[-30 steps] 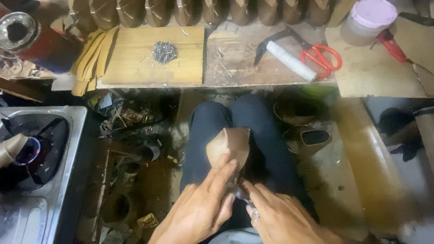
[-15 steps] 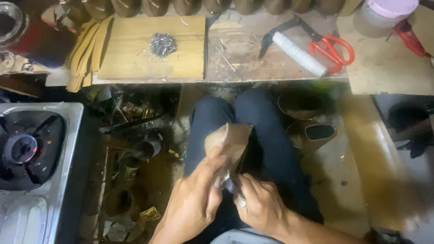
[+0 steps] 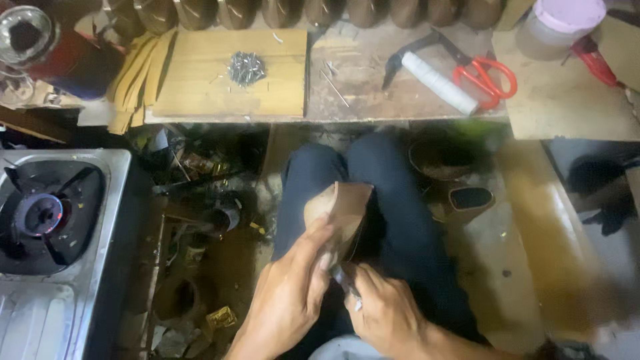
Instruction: The person sits on the floor and uses a handheld plier-like tool to press and crimp the edges of a shoe upper. They repeatedly reposition the shoe and apply the tool along the perimeter, occasionally pausing to adjust grip or angle.
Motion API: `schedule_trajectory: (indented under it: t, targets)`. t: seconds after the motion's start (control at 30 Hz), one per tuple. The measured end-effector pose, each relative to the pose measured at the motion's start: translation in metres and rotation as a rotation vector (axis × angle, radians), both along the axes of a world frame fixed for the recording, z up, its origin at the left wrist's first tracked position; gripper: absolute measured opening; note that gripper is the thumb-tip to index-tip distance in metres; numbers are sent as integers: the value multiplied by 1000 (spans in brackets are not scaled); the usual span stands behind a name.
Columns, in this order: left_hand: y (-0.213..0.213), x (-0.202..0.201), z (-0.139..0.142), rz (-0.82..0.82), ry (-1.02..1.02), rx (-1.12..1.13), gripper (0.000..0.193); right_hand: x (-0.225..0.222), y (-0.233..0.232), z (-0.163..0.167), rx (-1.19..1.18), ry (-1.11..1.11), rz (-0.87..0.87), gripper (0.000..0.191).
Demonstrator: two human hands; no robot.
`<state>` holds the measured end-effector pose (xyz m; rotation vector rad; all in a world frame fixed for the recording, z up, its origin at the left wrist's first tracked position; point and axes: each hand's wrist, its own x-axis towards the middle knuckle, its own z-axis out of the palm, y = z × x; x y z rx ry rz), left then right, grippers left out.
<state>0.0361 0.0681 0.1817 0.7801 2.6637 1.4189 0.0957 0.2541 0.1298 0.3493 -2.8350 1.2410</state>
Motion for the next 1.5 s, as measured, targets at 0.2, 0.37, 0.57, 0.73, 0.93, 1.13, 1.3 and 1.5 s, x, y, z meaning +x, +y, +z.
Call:
schedule_trajectory:
  t: [0.2,0.37,0.57,0.73,0.93,1.13,1.3,1.5]
  targets:
    - [3,5,-6,-9,-25,-49,45,-1,18,19,-183,-675,10,27]
    - [4,11,-12,-2,-16,-71,40,-6,31,23,-279,-744,142,23]
    - [5,7,-6,73,-44,-22,31,4,15,-3,-102,-309,73,20]
    - [-2,-4,-3,49,-63,20,24,-9,14,9,-61,-399,56,22]
    - [-11,-16,-11,77,-60,63,26,-2,25,72,-382,92,105,32]
    - [-16,-21,-11,53,-47,110,25,-37,-1,21,-17,-425,49,32]
    - [-54,-45,19,-252,-280,21,19,-13,50,7,77,-498,399,34]
    - [-23,-97,14,22,-585,-110,34,-50,90,32,89,-190,89,36]
